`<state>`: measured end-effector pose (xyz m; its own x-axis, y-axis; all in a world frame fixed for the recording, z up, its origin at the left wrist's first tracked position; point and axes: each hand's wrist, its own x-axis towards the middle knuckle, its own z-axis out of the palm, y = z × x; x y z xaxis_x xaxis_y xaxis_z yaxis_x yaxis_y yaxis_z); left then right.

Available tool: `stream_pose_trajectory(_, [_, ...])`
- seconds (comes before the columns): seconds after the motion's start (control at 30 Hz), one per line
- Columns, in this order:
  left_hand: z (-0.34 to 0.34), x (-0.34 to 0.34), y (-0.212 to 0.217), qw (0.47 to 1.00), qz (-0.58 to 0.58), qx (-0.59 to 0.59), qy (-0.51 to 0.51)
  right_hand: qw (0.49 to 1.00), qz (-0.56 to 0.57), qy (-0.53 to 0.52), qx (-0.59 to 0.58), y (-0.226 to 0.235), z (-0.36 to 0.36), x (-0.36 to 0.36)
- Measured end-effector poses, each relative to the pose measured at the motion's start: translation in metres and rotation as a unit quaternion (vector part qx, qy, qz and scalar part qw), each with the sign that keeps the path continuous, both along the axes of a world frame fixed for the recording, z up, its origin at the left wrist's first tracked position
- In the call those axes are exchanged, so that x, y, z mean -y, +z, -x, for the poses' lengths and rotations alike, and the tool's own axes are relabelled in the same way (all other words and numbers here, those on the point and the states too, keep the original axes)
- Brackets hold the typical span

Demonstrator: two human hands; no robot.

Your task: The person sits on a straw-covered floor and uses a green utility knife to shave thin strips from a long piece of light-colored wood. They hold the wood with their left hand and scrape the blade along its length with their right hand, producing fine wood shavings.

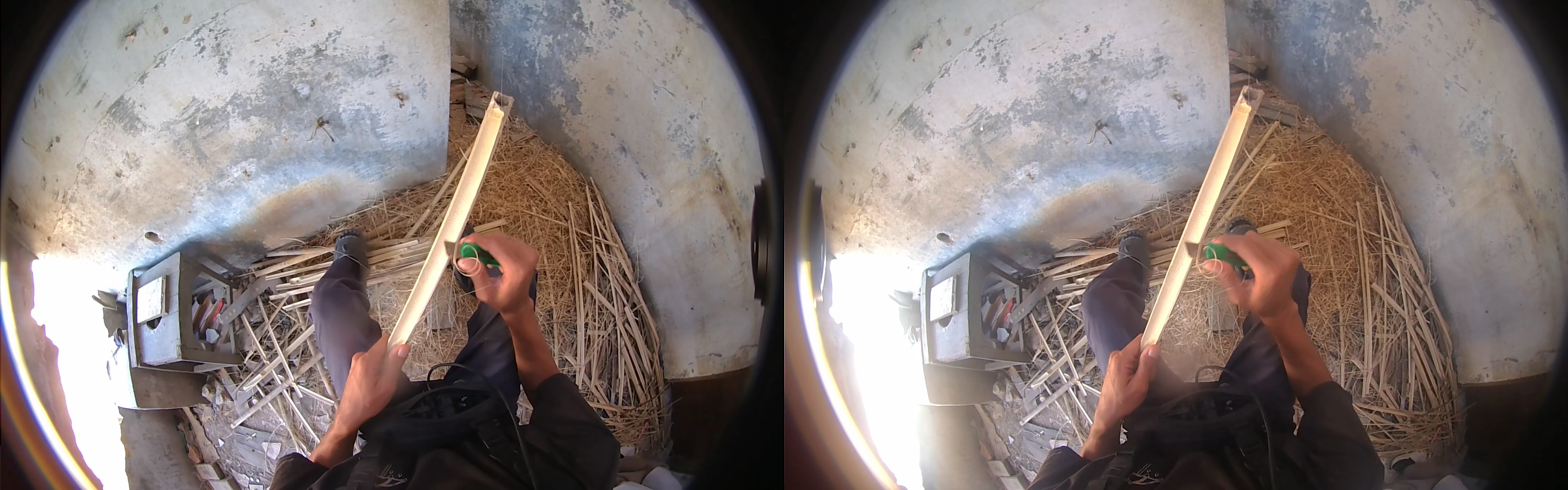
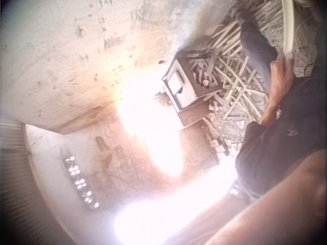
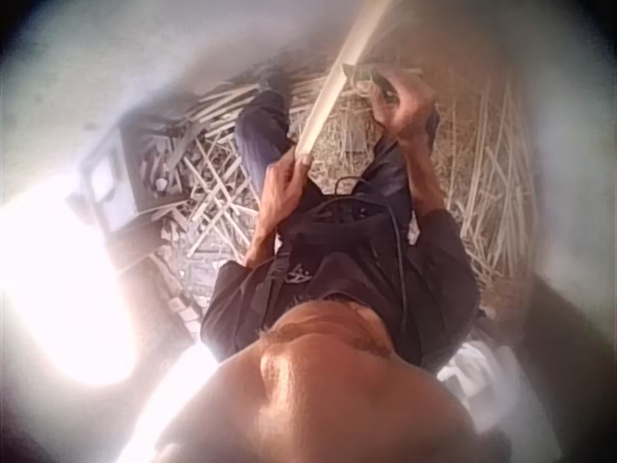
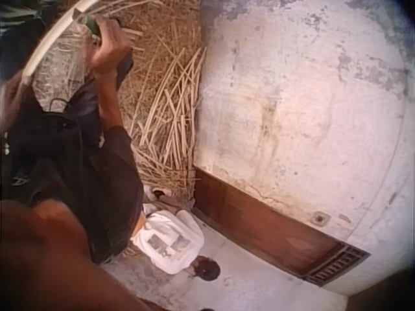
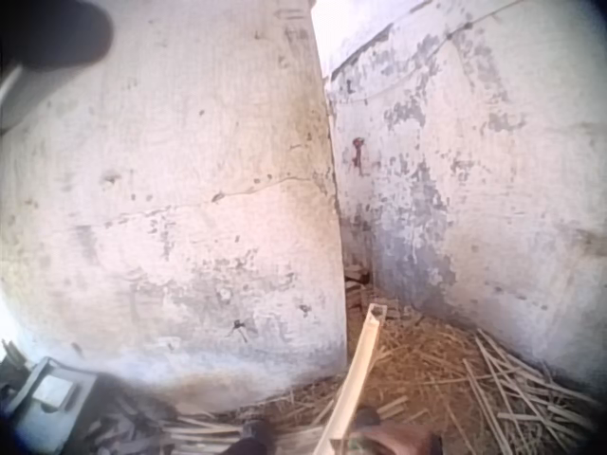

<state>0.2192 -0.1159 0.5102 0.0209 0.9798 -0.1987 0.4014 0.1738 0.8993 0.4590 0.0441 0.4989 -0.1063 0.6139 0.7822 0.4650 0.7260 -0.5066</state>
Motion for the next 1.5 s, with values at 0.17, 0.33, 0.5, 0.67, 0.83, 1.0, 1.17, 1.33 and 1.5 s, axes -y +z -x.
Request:
stream_pose_trajectory(0.17, [0.007,0.006,-0.014,0.999,0.011,0.031,-0.001,1.000,-0.010,-0.014,-0.003,-0.003,-0.007,-0.015])
stream_pose_trajectory(0.33, [0.008,0.008,-0.018,1.000,0.009,0.018,-0.003,0.999,-0.001,-0.029,-0.032,-0.012,-0.012,-0.029])
stream_pose_trajectory(0.5, [0.012,0.010,-0.020,1.000,0.023,0.017,-0.006,0.998,0.013,-0.051,-0.021,-0.011,-0.019,-0.039])
stream_pose_trajectory(0.67, [0.014,0.019,-0.026,0.999,0.037,0.004,-0.021,0.993,0.049,-0.107,-0.031,-0.014,-0.049,-0.073])
stream_pose_trajectory(0.83, [0.015,0.017,-0.024,0.999,0.040,0.017,-0.017,0.993,0.056,-0.091,-0.039,-0.002,-0.051,-0.078])
stream_pose_trajectory(1.0, [0.017,0.017,-0.027,1.000,0.020,0.018,-0.003,0.975,0.182,0.004,-0.130,-0.004,-0.055,-0.066])
stream_pose_trajectory(1.17, [0.015,0.004,-0.019,0.998,-0.042,0.005,0.042,0.924,0.270,0.141,-0.230,-0.021,-0.031,-0.036])
stream_pose_trajectory(1.33, [0.009,-0.004,-0.021,0.996,-0.066,-0.012,0.061,0.949,0.280,0.142,0.007,-0.004,-0.010,0.001])
stream_pose_trajectory(1.5, [0.003,-0.009,-0.017,0.994,-0.087,-0.023,0.068,0.968,0.220,0.117,-0.033,-0.008,0.000,0.017])
